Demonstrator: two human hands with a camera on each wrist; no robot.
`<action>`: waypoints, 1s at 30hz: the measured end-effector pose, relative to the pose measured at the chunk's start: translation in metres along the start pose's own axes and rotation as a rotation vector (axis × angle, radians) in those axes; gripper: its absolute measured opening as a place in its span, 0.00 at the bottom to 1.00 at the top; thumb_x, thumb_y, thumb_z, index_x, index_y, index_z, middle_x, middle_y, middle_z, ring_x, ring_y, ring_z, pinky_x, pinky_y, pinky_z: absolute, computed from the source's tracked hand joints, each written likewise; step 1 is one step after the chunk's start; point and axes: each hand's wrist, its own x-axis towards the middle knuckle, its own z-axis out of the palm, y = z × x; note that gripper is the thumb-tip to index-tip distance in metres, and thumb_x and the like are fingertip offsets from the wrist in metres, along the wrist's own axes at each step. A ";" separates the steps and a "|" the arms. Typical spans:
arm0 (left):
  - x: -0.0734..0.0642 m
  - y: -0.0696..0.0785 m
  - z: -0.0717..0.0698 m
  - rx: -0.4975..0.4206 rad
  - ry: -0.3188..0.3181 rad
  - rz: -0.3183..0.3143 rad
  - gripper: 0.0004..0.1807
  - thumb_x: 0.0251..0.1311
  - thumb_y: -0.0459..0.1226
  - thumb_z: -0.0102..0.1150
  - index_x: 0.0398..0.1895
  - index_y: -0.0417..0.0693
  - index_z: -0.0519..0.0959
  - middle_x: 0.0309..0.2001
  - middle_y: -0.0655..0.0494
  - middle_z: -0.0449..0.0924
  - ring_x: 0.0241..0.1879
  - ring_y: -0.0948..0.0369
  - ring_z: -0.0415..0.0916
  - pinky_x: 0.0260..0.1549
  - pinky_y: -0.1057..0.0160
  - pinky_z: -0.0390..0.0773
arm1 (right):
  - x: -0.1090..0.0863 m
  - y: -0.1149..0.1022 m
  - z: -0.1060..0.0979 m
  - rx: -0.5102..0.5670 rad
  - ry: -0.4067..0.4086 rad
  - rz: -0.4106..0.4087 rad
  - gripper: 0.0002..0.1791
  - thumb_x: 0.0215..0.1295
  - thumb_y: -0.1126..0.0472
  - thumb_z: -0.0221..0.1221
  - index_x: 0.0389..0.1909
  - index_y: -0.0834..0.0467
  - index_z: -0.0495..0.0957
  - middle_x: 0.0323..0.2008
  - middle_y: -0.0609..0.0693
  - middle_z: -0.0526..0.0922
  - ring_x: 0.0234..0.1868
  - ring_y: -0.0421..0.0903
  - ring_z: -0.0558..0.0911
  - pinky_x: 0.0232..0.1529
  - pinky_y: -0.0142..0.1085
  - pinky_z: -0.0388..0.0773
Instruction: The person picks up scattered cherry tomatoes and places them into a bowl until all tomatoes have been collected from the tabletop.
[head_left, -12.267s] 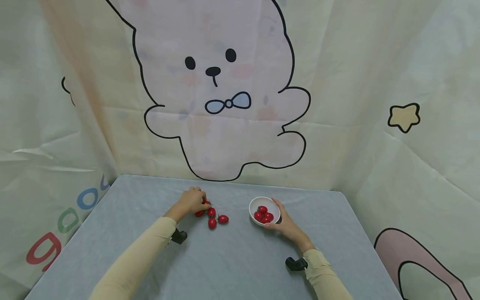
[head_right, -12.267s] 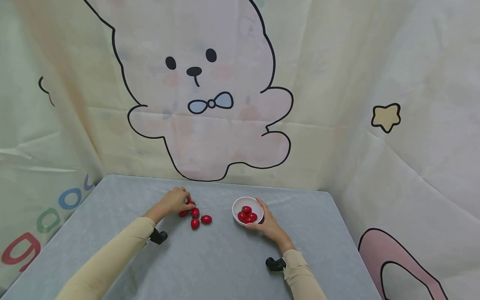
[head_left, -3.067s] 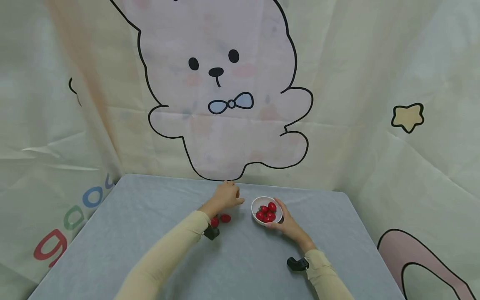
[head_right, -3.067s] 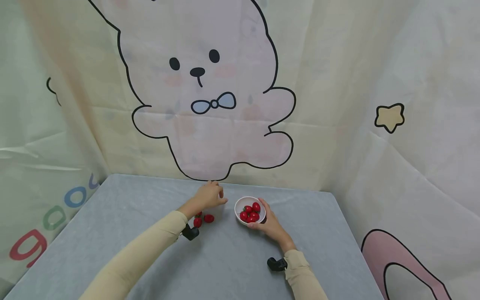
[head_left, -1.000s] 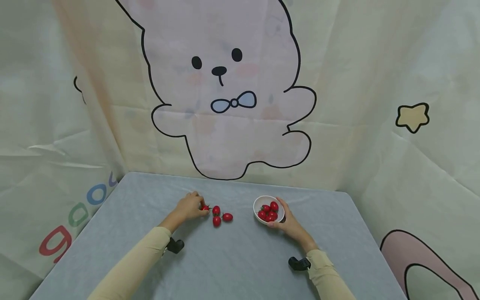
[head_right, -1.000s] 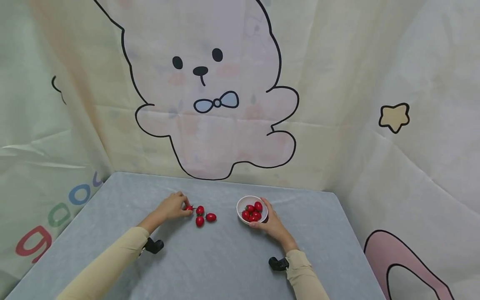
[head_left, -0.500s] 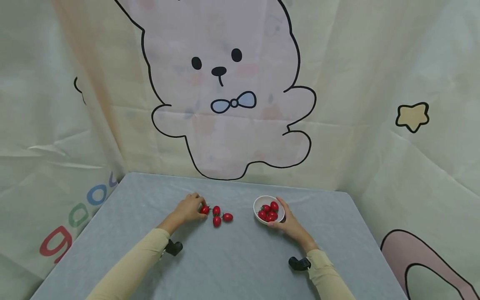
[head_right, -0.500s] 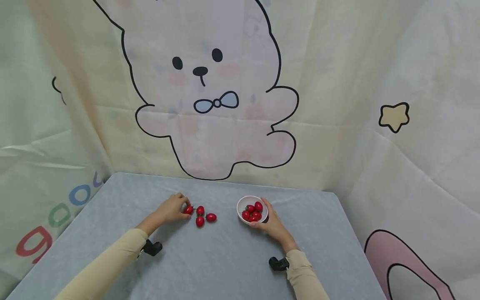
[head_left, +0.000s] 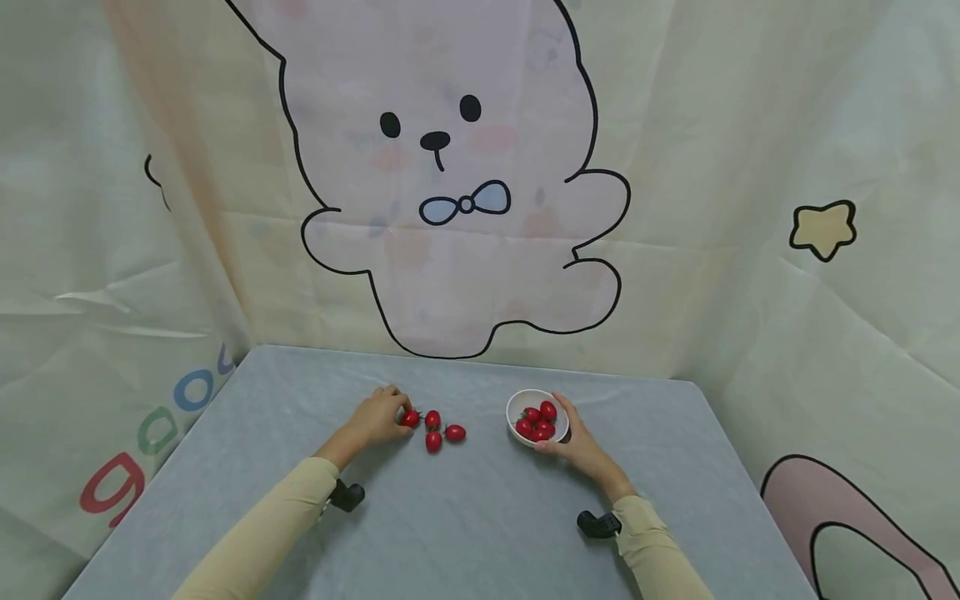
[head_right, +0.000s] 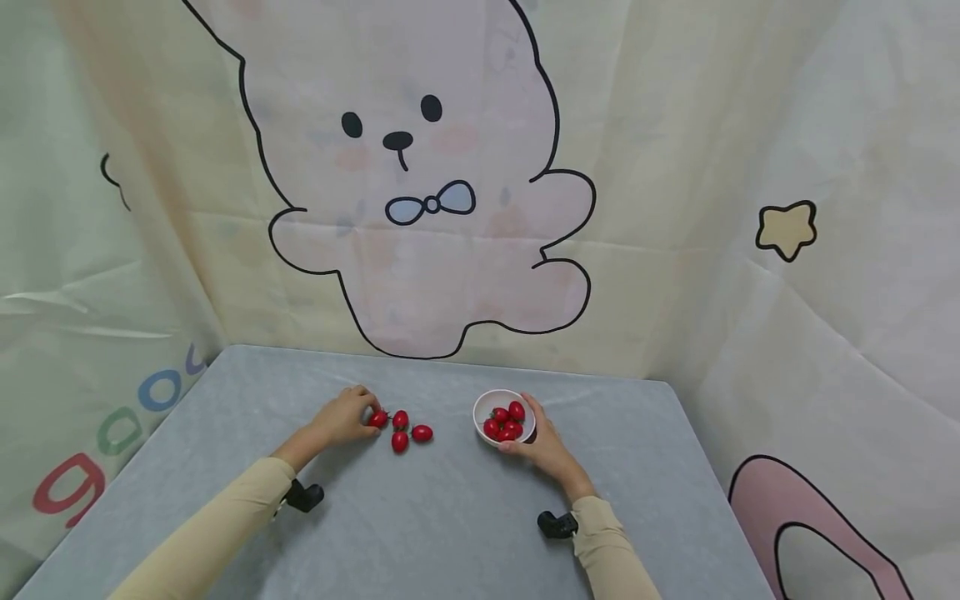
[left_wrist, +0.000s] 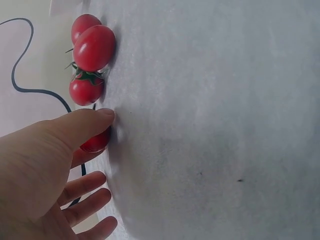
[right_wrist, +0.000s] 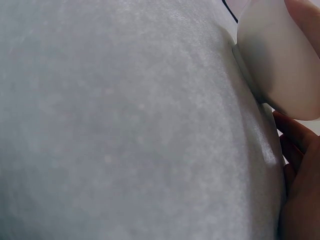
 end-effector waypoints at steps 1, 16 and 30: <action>0.000 0.000 0.000 -0.003 0.002 -0.001 0.18 0.46 0.49 0.71 0.38 0.54 0.80 0.49 0.52 0.75 0.48 0.53 0.71 0.41 0.51 0.74 | -0.002 -0.003 0.000 -0.005 -0.001 -0.002 0.59 0.47 0.54 0.71 0.74 0.48 0.41 0.75 0.59 0.45 0.76 0.61 0.45 0.70 0.63 0.43; -0.001 0.003 -0.010 -0.015 -0.004 -0.021 0.17 0.47 0.50 0.70 0.37 0.54 0.81 0.50 0.50 0.75 0.47 0.53 0.71 0.41 0.52 0.74 | -0.004 -0.006 0.000 -0.004 0.002 -0.008 0.58 0.48 0.53 0.71 0.74 0.48 0.42 0.75 0.58 0.45 0.76 0.59 0.45 0.70 0.62 0.42; 0.004 0.005 -0.018 -0.001 0.019 -0.007 0.18 0.48 0.51 0.68 0.39 0.52 0.81 0.49 0.50 0.76 0.45 0.53 0.71 0.42 0.52 0.73 | -0.004 -0.005 0.002 0.002 0.010 -0.009 0.59 0.47 0.53 0.71 0.74 0.50 0.42 0.74 0.57 0.48 0.76 0.59 0.46 0.70 0.62 0.42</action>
